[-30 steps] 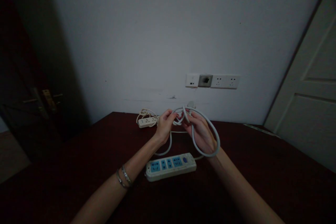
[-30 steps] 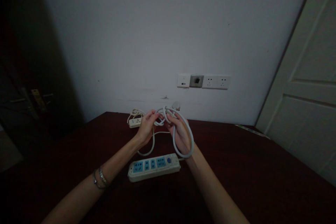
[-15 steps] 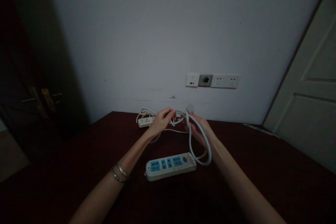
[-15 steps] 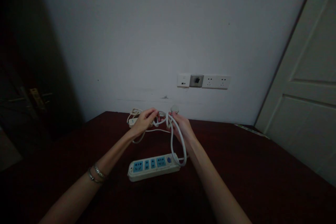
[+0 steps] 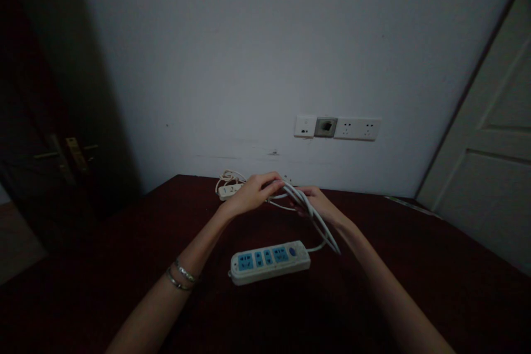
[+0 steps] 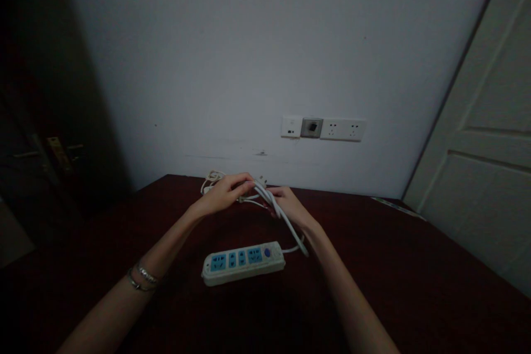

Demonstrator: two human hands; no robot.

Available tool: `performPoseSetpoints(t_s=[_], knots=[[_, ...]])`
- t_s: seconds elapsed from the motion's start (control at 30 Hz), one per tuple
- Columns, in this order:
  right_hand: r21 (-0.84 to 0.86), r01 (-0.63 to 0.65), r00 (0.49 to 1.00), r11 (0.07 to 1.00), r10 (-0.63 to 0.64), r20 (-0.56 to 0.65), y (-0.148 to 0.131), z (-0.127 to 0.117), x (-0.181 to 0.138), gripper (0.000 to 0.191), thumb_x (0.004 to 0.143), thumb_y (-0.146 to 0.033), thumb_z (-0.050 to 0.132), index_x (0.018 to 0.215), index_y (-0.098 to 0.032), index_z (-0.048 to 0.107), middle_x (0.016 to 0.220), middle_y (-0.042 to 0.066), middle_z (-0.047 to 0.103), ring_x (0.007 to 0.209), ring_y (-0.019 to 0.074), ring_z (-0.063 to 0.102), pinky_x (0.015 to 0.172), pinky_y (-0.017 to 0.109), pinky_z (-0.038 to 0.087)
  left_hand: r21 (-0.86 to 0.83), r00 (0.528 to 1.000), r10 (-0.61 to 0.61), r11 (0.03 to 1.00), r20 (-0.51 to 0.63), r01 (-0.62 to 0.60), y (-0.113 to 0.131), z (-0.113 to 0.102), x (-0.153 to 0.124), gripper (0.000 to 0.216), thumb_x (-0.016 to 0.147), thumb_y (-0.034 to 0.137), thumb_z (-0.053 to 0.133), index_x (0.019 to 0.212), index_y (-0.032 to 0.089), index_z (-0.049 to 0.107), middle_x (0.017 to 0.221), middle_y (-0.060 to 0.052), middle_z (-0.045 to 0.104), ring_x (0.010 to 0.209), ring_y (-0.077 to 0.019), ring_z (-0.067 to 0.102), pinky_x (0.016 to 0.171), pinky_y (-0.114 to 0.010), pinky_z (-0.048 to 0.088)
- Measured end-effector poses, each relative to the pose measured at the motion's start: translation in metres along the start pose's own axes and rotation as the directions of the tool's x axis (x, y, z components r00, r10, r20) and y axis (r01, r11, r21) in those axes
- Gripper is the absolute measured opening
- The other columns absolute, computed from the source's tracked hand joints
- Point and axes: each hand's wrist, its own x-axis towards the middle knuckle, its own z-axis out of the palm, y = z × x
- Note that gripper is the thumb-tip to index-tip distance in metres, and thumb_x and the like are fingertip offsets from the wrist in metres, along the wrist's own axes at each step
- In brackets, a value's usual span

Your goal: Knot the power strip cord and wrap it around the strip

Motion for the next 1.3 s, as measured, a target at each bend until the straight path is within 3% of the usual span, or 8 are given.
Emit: performPoseSetpoints(t_s=[0.13, 0.3, 0.47, 0.63, 0.83, 1.07, 1.17, 1.3], knots=[[-0.138, 0.017, 1.000, 0.990, -0.015, 0.016, -0.001, -0.009, -0.001, 0.022, 0.059, -0.034, 0.056, 0.057, -0.012, 0.061, 0.039, -0.005, 0.038, 0.037, 0.0048, 0.028, 0.038, 0.018, 0.022, 0.175, 0.999, 0.008, 0.985, -0.053, 0.001, 0.007, 0.004, 0.000, 0.025, 0.092, 0.033, 0.039, 0.085, 0.017, 0.058, 0.074, -0.001, 0.059, 0.069, -0.0119, 0.052, 0.065, -0.025, 0.037], [-0.225, 0.176, 0.984, 0.958, -0.163, 0.076, -0.003, -0.019, -0.005, 0.032, 0.070, -0.040, 0.056, 0.073, -0.012, 0.070, 0.053, -0.001, 0.053, 0.052, 0.0103, 0.044, 0.051, 0.021, 0.035, 0.285, 0.996, 0.051, 0.958, -0.079, -0.027, 0.009, 0.009, 0.001, 0.024, 0.093, 0.033, 0.038, 0.086, 0.018, 0.055, 0.080, -0.003, 0.059, 0.075, -0.0135, 0.052, 0.069, -0.026, 0.037], [-0.239, 0.240, 0.968, 0.941, -0.214, 0.129, -0.010, -0.025, -0.012, 0.037, 0.072, -0.043, 0.058, 0.089, -0.013, 0.072, 0.069, 0.001, 0.063, 0.065, 0.0148, 0.054, 0.064, 0.027, 0.042, 0.175, 0.994, 0.048, 0.984, -0.103, -0.029, 0.012, 0.013, 0.001, 0.020, 0.092, 0.033, 0.040, 0.084, 0.018, 0.052, 0.077, -0.001, 0.056, 0.071, -0.0115, 0.050, 0.066, -0.024, 0.037], [-0.213, 0.179, 0.983, 0.960, -0.163, 0.088, -0.012, -0.026, -0.011, 0.034, 0.071, -0.042, 0.062, 0.085, -0.012, 0.070, 0.067, 0.001, 0.062, 0.062, 0.0131, 0.053, 0.057, 0.023, 0.041, 0.027, 0.977, -0.080, 0.996, -0.200, 0.087, 0.007, 0.015, 0.001, 0.020, 0.087, 0.038, 0.047, 0.085, 0.018, 0.049, 0.071, 0.003, 0.051, 0.064, -0.0099, 0.046, 0.061, -0.023, 0.036], [0.082, 0.012, 0.971, 0.997, 0.008, -0.237, -0.011, -0.024, 0.000, 0.022, 0.076, -0.036, 0.061, 0.074, -0.014, 0.060, 0.048, -0.004, 0.048, 0.038, 0.0072, 0.042, 0.042, 0.022, 0.043, -0.279, 0.971, -0.218, 0.942, -0.093, 0.185, 0.000, 0.016, 0.003, 0.030, 0.086, 0.044, 0.045, 0.078, 0.015, 0.053, 0.068, 0.002, 0.053, 0.062, -0.0104, 0.051, 0.060, -0.023, 0.040], [0.296, -0.051, 0.999, 0.954, 0.046, 0.025, -0.007, -0.027, -0.003, 0.021, 0.066, -0.026, 0.072, 0.073, -0.013, 0.058, 0.055, 0.001, 0.059, 0.047, 0.0109, 0.057, 0.048, 0.021, 0.050, -0.590, 0.963, -0.229, 0.761, 0.145, 0.270, 0.009, 0.027, 0.001, 0.033, 0.087, 0.046, 0.041, 0.081, 0.016, 0.050, 0.060, -0.001, 0.059, 0.055, -0.0130, 0.058, 0.058, -0.027, 0.046], [0.410, -0.071, 0.995, 0.909, 0.036, 0.092, -0.003, -0.022, -0.002, 0.021, 0.066, -0.024, 0.072, 0.078, -0.014, 0.057, 0.065, 0.003, 0.064, 0.057, 0.0136, 0.062, 0.053, 0.023, 0.052, -0.582, 0.961, -0.272, 0.774, 0.053, 0.251, 0.008, 0.032, 0.003, 0.031, 0.084, 0.045, 0.049, 0.077, 0.014, 0.053, 0.066, -0.001, 0.059, 0.060, -0.0120, 0.058, 0.058, -0.025, 0.047], [0.556, 0.106, 0.993, 0.825, -0.055, -0.108, -0.001, -0.013, 0.003, 0.016, 0.072, -0.025, 0.067, 0.079, -0.017, 0.055, 0.074, 0.003, 0.066, 0.064, 0.0140, 0.064, 0.052, 0.020, 0.051, -0.671, 0.926, -0.356, 0.719, -0.128, 0.183, 0.000, 0.037, 0.007, 0.031, 0.081, 0.045, 0.053, 0.076, 0.015, 0.053, 0.071, 0.000, 0.058, 0.062, -0.0115, 0.058, 0.061, -0.026, 0.050]])
